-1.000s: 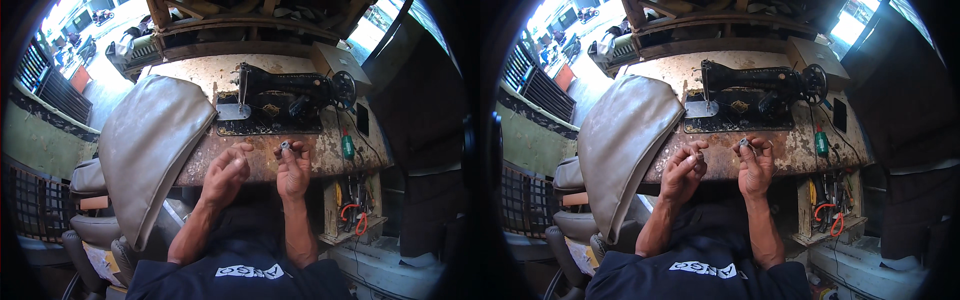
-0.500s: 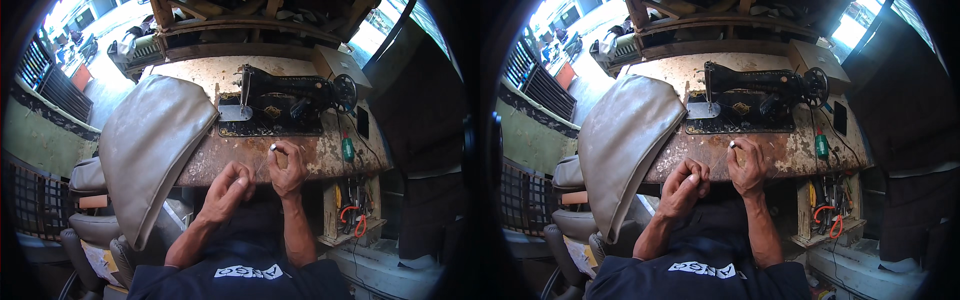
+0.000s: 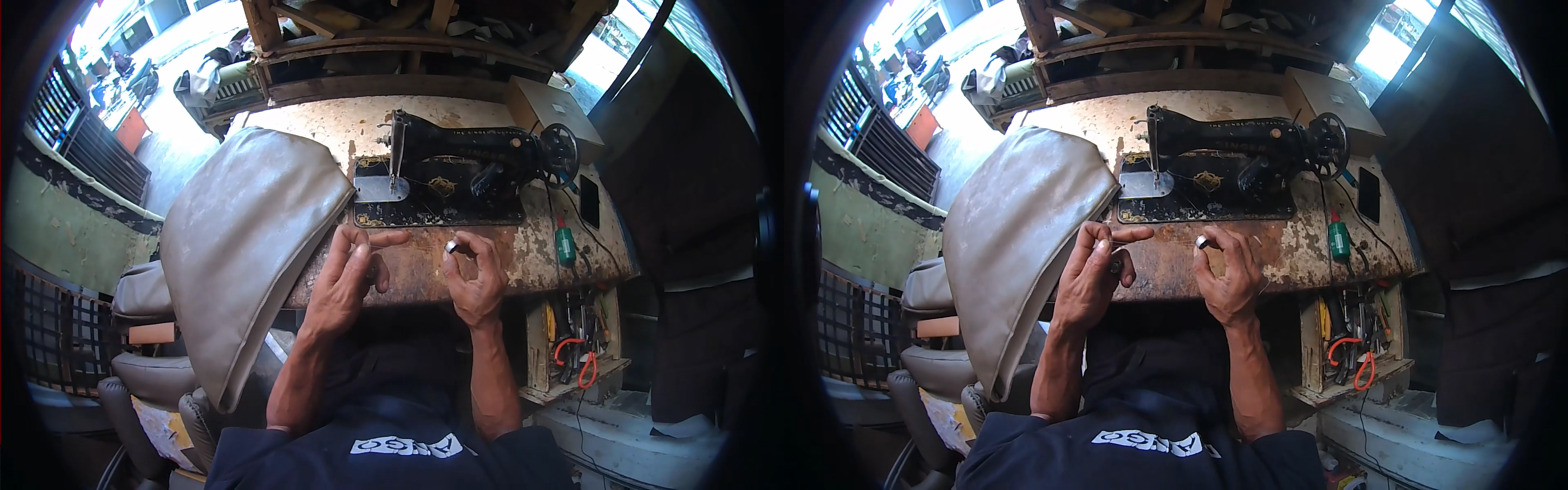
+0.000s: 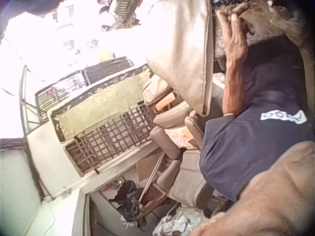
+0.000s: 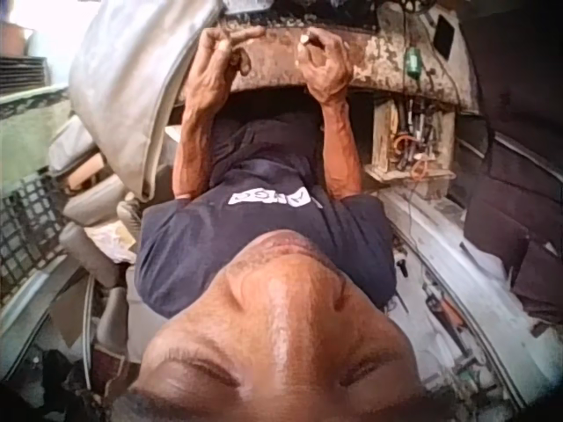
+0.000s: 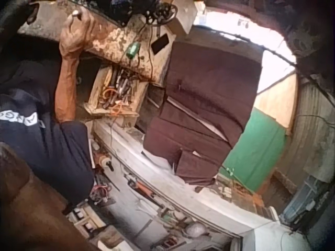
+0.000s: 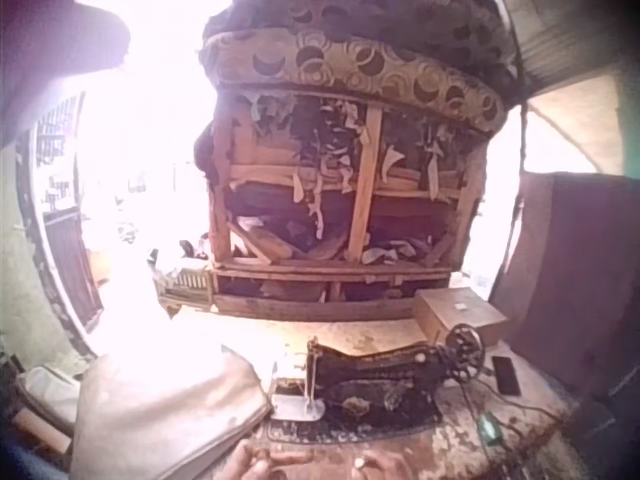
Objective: The person positions a piece of leather upholstery, applies oil to a sewing machine, sews the leather edge, uses shears to trim excess material, and سپس re-threads the machine needle.
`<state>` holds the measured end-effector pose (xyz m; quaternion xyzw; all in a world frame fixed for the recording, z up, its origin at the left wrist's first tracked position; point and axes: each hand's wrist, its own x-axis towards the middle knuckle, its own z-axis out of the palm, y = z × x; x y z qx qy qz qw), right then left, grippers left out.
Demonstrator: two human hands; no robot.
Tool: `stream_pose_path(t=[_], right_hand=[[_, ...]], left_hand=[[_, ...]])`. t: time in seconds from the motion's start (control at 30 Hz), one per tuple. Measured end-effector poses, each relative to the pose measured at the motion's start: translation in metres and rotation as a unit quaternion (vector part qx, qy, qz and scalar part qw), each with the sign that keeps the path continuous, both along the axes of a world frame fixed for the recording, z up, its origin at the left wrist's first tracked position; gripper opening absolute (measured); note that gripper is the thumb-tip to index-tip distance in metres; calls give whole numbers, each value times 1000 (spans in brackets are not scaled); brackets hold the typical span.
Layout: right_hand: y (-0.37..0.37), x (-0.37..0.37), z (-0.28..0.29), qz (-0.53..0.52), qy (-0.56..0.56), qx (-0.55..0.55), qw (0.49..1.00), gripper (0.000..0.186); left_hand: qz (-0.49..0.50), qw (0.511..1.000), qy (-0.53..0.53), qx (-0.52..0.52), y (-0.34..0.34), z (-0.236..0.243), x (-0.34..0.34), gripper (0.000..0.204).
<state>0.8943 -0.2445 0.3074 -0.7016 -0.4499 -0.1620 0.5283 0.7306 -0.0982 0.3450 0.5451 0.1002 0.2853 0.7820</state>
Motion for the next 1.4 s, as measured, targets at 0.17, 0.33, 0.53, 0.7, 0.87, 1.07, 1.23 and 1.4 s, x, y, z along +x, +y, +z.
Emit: stream_pose_path(t=[0.17, 0.33, 0.53, 0.7, 0.87, 1.07, 1.23, 1.4], right_hand=[[2, -4, 9, 26, -16, -59, 998, 37], [4, -3, 5, 33, 45, -34, 998, 23], [5, -8, 18, 52, 69, -46, 995, 17], [2, -8, 16, 57, 54, -46, 996, 16], [6, -11, 19, 33, 54, -19, 998, 17], [12, -10, -4, -19, 200, 29, 979, 23], [27, -11, -14, -40, 270, 123, 954, 21], [35, -17, -17, -23, 328, 137, 934, 21]], left_hand=[[24, 998, 12, 52, 1, -2, 1, 14], [73, 988, 37, 129, 0, -2, 5, 15], [80, 991, 10, 104, 2, -1, 5, 14], [99, 987, 26, 121, -1, -3, 7, 13], [124, 985, 45, 114, -7, -6, 7, 13], [-13, 999, 9, 31, -6, -10, -7, 14], [-101, 968, 200, 111, -36, -5, -17, 16], [-117, 946, 220, 206, -45, 19, -26, 17]])
